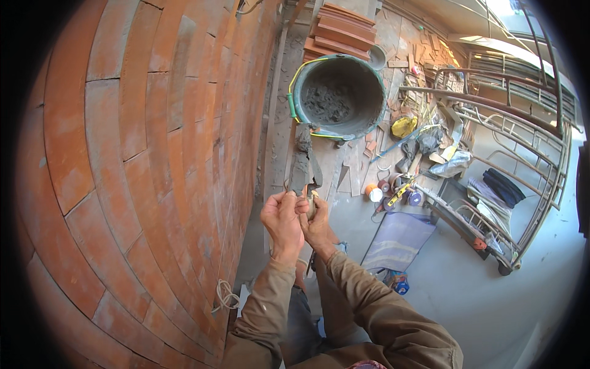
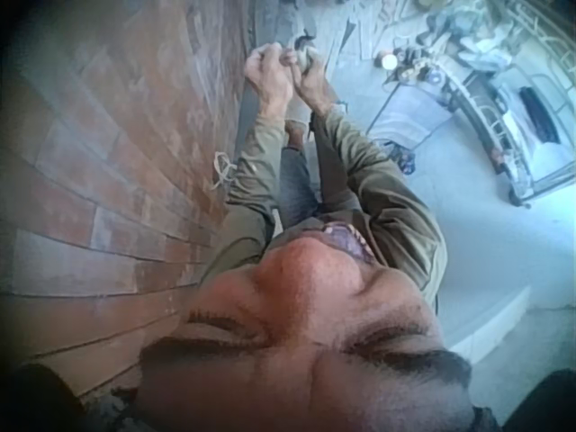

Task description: The person applies mortar to a wall using a trowel and places terracotta tiles in a herringbone pattern. They use a hammer to tap the tiles into place and adjust the alignment of the rows.

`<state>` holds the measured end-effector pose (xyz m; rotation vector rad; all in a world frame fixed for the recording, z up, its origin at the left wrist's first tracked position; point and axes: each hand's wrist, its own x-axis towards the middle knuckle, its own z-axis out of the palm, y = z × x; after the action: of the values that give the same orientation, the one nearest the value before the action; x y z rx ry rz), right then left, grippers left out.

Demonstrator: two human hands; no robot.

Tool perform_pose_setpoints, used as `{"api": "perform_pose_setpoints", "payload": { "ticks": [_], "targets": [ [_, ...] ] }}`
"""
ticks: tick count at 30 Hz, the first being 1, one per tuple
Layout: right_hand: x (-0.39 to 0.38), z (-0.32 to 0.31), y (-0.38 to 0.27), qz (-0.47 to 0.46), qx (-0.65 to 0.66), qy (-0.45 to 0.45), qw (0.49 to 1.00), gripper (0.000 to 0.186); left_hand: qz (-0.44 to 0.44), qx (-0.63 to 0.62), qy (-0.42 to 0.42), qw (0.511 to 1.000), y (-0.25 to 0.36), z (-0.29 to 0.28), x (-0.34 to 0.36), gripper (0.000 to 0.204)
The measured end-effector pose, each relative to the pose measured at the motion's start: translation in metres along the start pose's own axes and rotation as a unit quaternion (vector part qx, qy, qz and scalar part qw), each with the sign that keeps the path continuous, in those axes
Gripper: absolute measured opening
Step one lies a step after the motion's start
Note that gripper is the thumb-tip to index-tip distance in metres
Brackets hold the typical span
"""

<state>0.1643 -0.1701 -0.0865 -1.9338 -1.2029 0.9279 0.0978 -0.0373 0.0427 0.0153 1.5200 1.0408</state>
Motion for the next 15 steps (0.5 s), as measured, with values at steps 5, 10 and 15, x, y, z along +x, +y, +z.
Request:
{"api": "perform_pose_setpoints", "payload": {
  "ticks": [5, 10, 15],
  "targets": [
    [0.001, 0.0, -0.01, -0.019, -0.004, 0.021, 1.0, 0.059, 0.0, 0.001, 0.003, 1.0, 0.001, 0.003, 0.005, 0.01],
    [-0.024, -0.009, -0.007, 0.035, 0.017, 0.014, 0.999, 0.053, 0.017, 0.025, 0.007, 1.0, 0.01, 0.01, 0.019, 0.011],
    [-0.009, -0.052, -0.008, 0.07, 0.04, 0.026, 0.996, 0.043, 0.084, 0.098, -0.044, 0.991, 0.016, -0.011, 0.046, 0.016]
  ]
}}
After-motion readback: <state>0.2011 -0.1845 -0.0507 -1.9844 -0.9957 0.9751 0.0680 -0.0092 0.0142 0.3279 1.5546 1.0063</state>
